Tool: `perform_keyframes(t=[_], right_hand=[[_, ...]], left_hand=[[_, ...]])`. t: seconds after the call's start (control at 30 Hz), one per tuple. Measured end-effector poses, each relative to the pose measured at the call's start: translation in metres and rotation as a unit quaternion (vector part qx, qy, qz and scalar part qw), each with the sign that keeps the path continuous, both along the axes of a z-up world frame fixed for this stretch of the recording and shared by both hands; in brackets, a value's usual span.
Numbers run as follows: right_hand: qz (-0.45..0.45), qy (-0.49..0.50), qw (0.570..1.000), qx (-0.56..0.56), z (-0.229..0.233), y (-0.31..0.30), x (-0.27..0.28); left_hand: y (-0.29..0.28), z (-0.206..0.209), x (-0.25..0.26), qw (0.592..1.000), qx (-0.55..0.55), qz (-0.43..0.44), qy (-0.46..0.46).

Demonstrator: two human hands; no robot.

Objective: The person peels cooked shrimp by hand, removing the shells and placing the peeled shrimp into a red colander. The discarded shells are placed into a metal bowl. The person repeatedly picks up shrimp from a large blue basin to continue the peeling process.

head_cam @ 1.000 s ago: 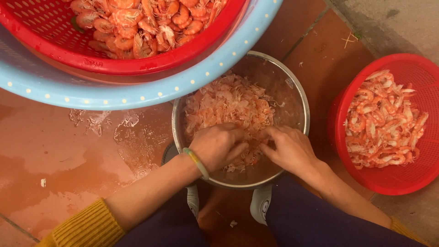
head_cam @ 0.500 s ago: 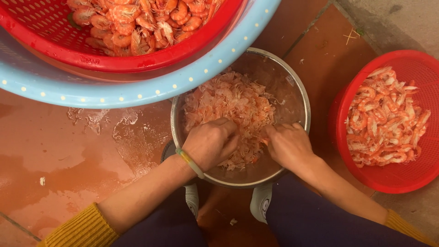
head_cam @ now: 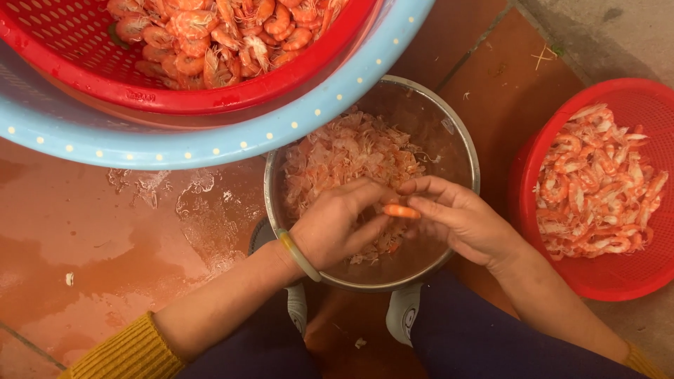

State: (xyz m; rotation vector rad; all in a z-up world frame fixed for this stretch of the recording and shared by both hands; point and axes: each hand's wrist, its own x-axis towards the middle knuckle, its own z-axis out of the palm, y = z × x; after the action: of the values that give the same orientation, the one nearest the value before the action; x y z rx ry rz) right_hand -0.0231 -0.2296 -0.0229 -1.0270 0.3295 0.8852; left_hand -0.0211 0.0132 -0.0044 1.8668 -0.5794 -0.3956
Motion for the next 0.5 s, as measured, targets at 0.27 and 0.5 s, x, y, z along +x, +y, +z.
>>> perform_keyframes(t=[0.27, 0.5], right_hand=[[0.073, -0.316, 0.904, -0.278, 0.033, 0.025, 0.001], [0.051, -0.280, 0.923, -0.258, 0.013, 0.027, 0.003]], left_hand=[[-0.005, 0.000, 0.000, 0.988, 0.074, 0.065, 0.119], [-0.002, 0.002, 0.002, 0.985, 0.136, 0.083, 0.061]])
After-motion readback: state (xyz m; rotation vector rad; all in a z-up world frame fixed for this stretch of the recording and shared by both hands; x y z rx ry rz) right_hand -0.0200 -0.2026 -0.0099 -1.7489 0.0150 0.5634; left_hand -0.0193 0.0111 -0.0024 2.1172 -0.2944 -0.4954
